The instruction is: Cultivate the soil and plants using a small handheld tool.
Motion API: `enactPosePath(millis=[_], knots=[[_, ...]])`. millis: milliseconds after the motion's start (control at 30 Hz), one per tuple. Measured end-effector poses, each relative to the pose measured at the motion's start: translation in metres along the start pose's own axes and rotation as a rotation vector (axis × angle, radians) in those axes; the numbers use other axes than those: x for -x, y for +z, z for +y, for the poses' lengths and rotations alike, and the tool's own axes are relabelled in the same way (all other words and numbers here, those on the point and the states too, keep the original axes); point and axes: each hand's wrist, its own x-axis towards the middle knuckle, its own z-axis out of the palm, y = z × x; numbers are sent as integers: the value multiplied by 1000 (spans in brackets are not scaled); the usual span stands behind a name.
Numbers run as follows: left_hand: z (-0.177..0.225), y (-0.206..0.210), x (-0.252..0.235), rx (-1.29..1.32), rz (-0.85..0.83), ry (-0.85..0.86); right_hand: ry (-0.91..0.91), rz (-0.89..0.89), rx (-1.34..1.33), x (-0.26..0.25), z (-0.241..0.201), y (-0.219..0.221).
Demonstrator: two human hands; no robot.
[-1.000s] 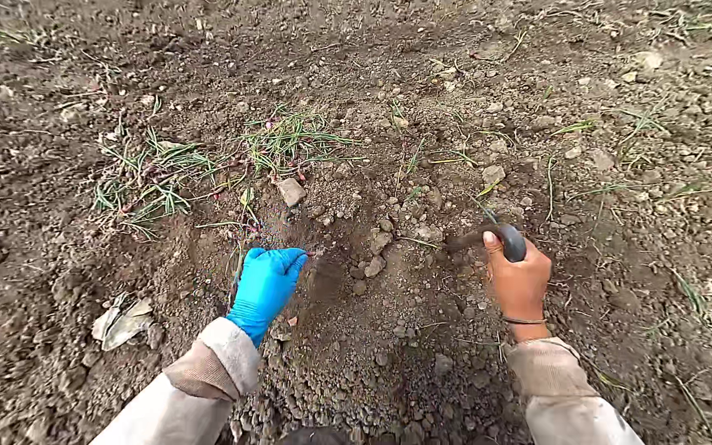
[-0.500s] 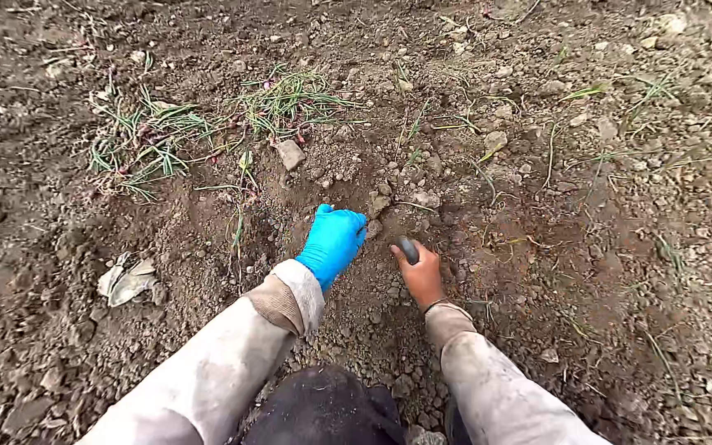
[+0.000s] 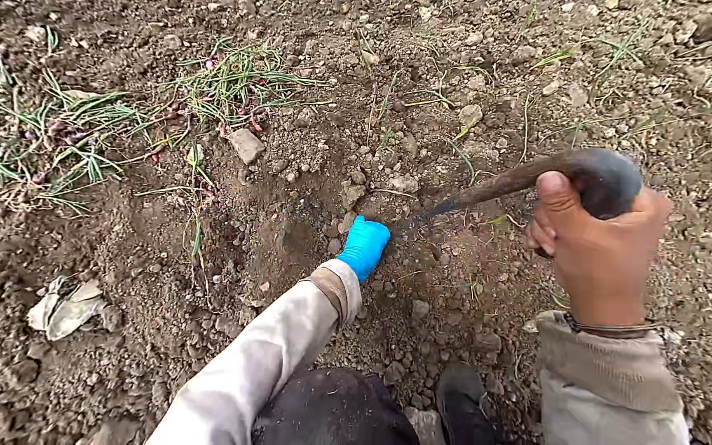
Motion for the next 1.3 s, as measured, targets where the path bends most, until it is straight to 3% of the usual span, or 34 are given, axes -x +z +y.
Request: enactPosePath(millis=[100, 167, 233, 300, 333, 400, 533, 600, 667, 767, 833, 967, 1067, 1200, 1300], knots=[[0, 19, -2, 109, 84, 29, 184, -17, 220, 18, 81, 37], [-9, 24, 1, 203, 130, 63, 200, -60, 307, 28, 110, 52], [-28, 25, 20, 326, 273, 93, 199, -101, 357, 30, 109, 53], [-54, 37, 62, 413, 623, 62, 192, -99, 368, 36, 89, 43], [-74, 43, 82, 430, 788, 8, 167, -73, 370, 36, 73, 37], [-116, 65, 123, 480, 927, -172, 91, -4, 295, 33, 42, 18], [-164, 126, 185, 642, 761, -526, 125, 15, -40, 43, -19, -22], [-166, 151, 191, 741, 719, -617, 131, -10, -96, 55, -30, -11], [-152, 164, 189, 833, 707, -659, 169, -81, -21, 77, -14, 25], [-130, 164, 177, 944, 655, -663, 228, -247, 218, 129, 69, 95], [-127, 156, 170, 962, 645, -647, 204, -332, 318, 157, 101, 115], [-143, 137, 175, 958, 646, -695, 192, -337, 352, 169, 105, 98], [-169, 134, 187, 996, 638, -831, 145, -295, 361, 165, 112, 99], [-200, 163, 208, 1099, 544, -1021, 132, -281, 351, 167, 117, 102], [-224, 188, 206, 1147, 568, -1129, 116, -277, 358, 167, 117, 101]])
